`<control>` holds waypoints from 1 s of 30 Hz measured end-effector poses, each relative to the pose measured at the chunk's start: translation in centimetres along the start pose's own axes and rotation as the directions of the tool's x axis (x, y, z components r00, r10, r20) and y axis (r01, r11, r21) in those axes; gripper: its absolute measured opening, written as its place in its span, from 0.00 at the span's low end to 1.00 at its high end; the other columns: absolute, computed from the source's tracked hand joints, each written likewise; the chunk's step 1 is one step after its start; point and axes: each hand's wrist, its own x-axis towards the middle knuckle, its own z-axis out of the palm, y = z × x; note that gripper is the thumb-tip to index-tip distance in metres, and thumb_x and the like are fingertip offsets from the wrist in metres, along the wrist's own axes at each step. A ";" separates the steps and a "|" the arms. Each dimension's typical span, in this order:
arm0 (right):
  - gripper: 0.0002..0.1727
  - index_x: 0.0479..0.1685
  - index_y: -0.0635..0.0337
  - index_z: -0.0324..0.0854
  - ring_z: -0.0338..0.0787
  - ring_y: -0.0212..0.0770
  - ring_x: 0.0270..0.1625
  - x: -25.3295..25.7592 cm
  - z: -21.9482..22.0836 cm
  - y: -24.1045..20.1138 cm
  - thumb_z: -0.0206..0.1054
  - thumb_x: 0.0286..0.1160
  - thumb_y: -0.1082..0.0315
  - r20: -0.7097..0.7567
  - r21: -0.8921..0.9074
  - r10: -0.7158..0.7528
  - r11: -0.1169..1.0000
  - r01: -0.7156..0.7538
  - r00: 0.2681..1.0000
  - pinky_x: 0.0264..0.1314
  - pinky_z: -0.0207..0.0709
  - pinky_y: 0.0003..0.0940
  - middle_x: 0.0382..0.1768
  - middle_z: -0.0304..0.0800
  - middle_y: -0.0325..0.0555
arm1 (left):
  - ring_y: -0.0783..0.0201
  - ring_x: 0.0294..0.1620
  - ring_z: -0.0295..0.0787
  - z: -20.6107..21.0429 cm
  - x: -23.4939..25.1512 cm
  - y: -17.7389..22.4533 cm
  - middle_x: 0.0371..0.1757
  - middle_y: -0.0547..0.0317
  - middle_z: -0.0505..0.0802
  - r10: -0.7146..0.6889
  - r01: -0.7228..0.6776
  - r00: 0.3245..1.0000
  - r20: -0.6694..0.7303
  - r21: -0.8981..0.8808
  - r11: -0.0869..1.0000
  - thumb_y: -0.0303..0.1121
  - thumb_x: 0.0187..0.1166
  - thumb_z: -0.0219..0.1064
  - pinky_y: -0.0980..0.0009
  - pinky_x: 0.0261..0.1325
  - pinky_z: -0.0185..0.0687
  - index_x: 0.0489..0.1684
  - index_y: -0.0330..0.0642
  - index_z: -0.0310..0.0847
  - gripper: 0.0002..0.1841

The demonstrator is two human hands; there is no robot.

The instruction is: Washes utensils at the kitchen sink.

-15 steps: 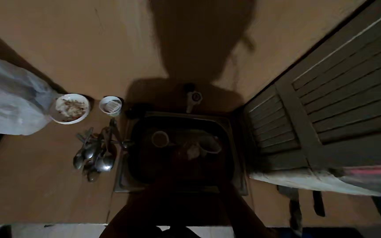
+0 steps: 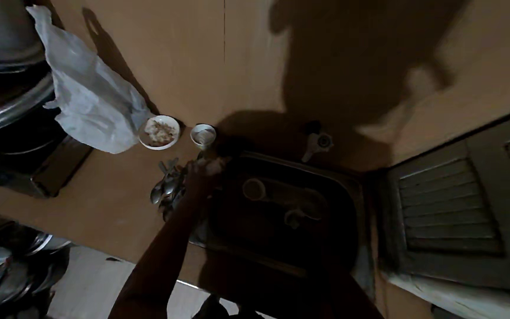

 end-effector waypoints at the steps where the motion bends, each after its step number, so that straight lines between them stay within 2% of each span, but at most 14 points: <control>1: 0.48 0.76 0.69 0.72 0.86 0.54 0.68 0.2 0.2 0.1 0.90 0.51 0.59 -0.010 -0.020 -0.020 1.000 0.020 1.000 0.72 0.81 0.51 0.65 0.85 0.65 | 0.35 0.73 0.80 -0.5 0.9 -1.4 0.73 0.34 0.83 0.020 -0.022 0.998 -0.060 -0.036 0.999 0.36 0.84 0.67 0.36 0.77 0.72 0.76 0.37 0.76 0.23; 4: 0.48 0.77 0.66 0.72 0.85 0.55 0.70 -0.4 0.2 -0.9 0.89 0.53 0.54 0.011 -0.114 0.016 0.993 -0.014 1.000 0.74 0.78 0.53 0.68 0.84 0.64 | 0.34 0.74 0.80 -3.4 5.5 -1.1 0.73 0.32 0.83 -0.075 0.064 0.992 -0.097 -0.108 0.992 0.39 0.86 0.64 0.35 0.74 0.73 0.77 0.38 0.76 0.23; 7: 0.45 0.76 0.63 0.74 0.86 0.53 0.68 -1.1 -0.5 -1.7 0.86 0.59 0.50 0.068 -0.166 0.046 0.985 -0.034 0.997 0.73 0.80 0.53 0.66 0.85 0.61 | 0.32 0.76 0.77 -4.1 11.1 -0.7 0.74 0.30 0.82 -0.055 0.055 0.998 -0.004 0.126 0.990 0.39 0.88 0.59 0.35 0.75 0.71 0.75 0.34 0.77 0.23; 10: 0.41 0.77 0.63 0.74 0.85 0.53 0.71 -2.3 -1.6 -2.3 0.84 0.64 0.55 0.146 -0.202 0.036 0.979 -0.006 0.989 0.75 0.77 0.52 0.68 0.84 0.61 | 0.32 0.77 0.76 -2.2 15.1 -1.5 0.73 0.30 0.83 -0.029 0.001 0.994 0.103 0.259 0.966 0.39 0.88 0.60 0.36 0.77 0.70 0.77 0.34 0.75 0.24; 14: 0.47 0.85 0.60 0.64 0.83 0.56 0.73 -3.3 -2.9 -1.9 0.83 0.63 0.57 0.221 -0.265 0.003 0.962 0.057 0.975 0.75 0.77 0.55 0.72 0.81 0.62 | 0.33 0.75 0.78 -0.5 17.2 -1.4 0.73 0.33 0.83 -0.087 0.047 0.988 0.124 0.296 0.954 0.37 0.83 0.64 0.34 0.72 0.74 0.72 0.32 0.77 0.23; 17: 0.47 0.85 0.64 0.63 0.83 0.59 0.72 -3.9 -3.3 -1.3 0.82 0.65 0.56 0.265 -0.344 0.067 0.939 0.030 0.962 0.76 0.76 0.58 0.71 0.81 0.66 | 0.33 0.70 0.82 -0.7 14.8 -1.5 0.66 0.32 0.87 0.056 -0.061 0.998 0.025 0.311 0.949 0.34 0.84 0.63 0.37 0.70 0.77 0.64 0.30 0.83 0.18; 18: 0.44 0.83 0.64 0.65 0.84 0.58 0.72 -3.8 -3.6 -1.0 0.80 0.69 0.54 0.296 -0.393 0.102 0.919 0.024 0.950 0.75 0.77 0.57 0.71 0.81 0.64 | 0.34 0.73 0.80 -2.3 12.8 -0.5 0.70 0.32 0.86 0.055 -0.069 0.997 0.054 0.308 0.949 0.33 0.85 0.61 0.39 0.73 0.76 0.68 0.30 0.81 0.19; 19: 0.43 0.84 0.64 0.64 0.82 0.58 0.74 -3.5 -3.8 -0.9 0.78 0.72 0.54 0.328 -0.469 0.136 0.883 0.036 0.935 0.76 0.75 0.56 0.73 0.79 0.64 | 0.38 0.88 0.65 -6.0 11.7 1.9 0.86 0.36 0.71 -0.114 -0.009 0.934 0.339 0.339 0.941 0.33 0.91 0.55 0.45 0.86 0.64 0.85 0.34 0.64 0.25; 22: 0.42 0.88 0.67 0.61 0.60 0.73 0.87 -3.6 -3.5 -3.9 0.73 0.76 0.60 0.272 -0.686 0.108 0.718 0.114 0.956 0.85 0.59 0.68 0.87 0.55 0.74 | 0.32 0.79 0.74 -2.3 13.8 -1.8 0.75 0.29 0.80 0.004 -0.001 0.999 -0.046 0.063 0.998 0.31 0.83 0.64 0.39 0.79 0.70 0.75 0.30 0.75 0.23; 24: 0.32 0.80 0.72 0.70 0.67 0.74 0.84 -5.3 -1.6 -9.2 0.70 0.76 0.68 0.210 -0.566 -0.133 0.791 0.232 0.969 0.84 0.61 0.66 0.82 0.65 0.76 | 0.39 0.79 0.76 -2.1 14.4 -3.1 0.76 0.36 0.82 0.039 -0.042 0.992 -0.119 -0.021 0.999 0.40 0.83 0.66 0.43 0.81 0.70 0.77 0.37 0.75 0.26; 26: 0.26 0.76 0.68 0.76 0.74 0.66 0.80 -6.6 1.3 -14.0 0.65 0.81 0.65 0.358 -0.424 -0.293 0.795 0.434 0.887 0.83 0.66 0.59 0.76 0.76 0.70 | 0.44 0.74 0.82 -2.9 12.7 -3.5 0.70 0.41 0.87 0.064 -0.089 0.985 -0.162 -0.151 0.985 0.44 0.81 0.69 0.44 0.77 0.75 0.73 0.41 0.80 0.25; 28: 0.24 0.75 0.58 0.79 0.82 0.49 0.73 -7.4 5.8 -17.7 0.60 0.86 0.56 0.524 -0.290 -0.361 0.776 0.560 0.771 0.78 0.73 0.46 0.69 0.85 0.56 | 0.45 0.69 0.85 -4.6 9.2 -2.9 0.66 0.41 0.88 0.018 -0.062 0.989 -0.148 -0.295 0.954 0.42 0.80 0.71 0.43 0.73 0.78 0.71 0.40 0.80 0.24; 29: 0.23 0.72 0.53 0.80 0.85 0.46 0.68 -7.3 8.6 -19.0 0.59 0.85 0.52 0.586 -0.227 -0.405 0.749 0.622 0.702 0.73 0.77 0.45 0.65 0.87 0.50 | 0.47 0.68 0.86 -5.0 7.7 -3.1 0.66 0.43 0.89 0.008 -0.056 0.988 -0.152 -0.321 0.945 0.42 0.79 0.72 0.44 0.72 0.78 0.70 0.40 0.81 0.24; 30: 0.26 0.76 0.51 0.78 0.84 0.46 0.71 -6.8 11.1 -19.1 0.57 0.87 0.49 0.657 -0.154 -0.436 0.721 0.675 0.615 0.76 0.76 0.47 0.69 0.85 0.50 | 0.47 0.67 0.87 -5.4 6.4 -3.2 0.64 0.44 0.90 0.001 -0.055 0.987 -0.164 -0.325 0.944 0.42 0.79 0.72 0.43 0.70 0.79 0.68 0.41 0.83 0.22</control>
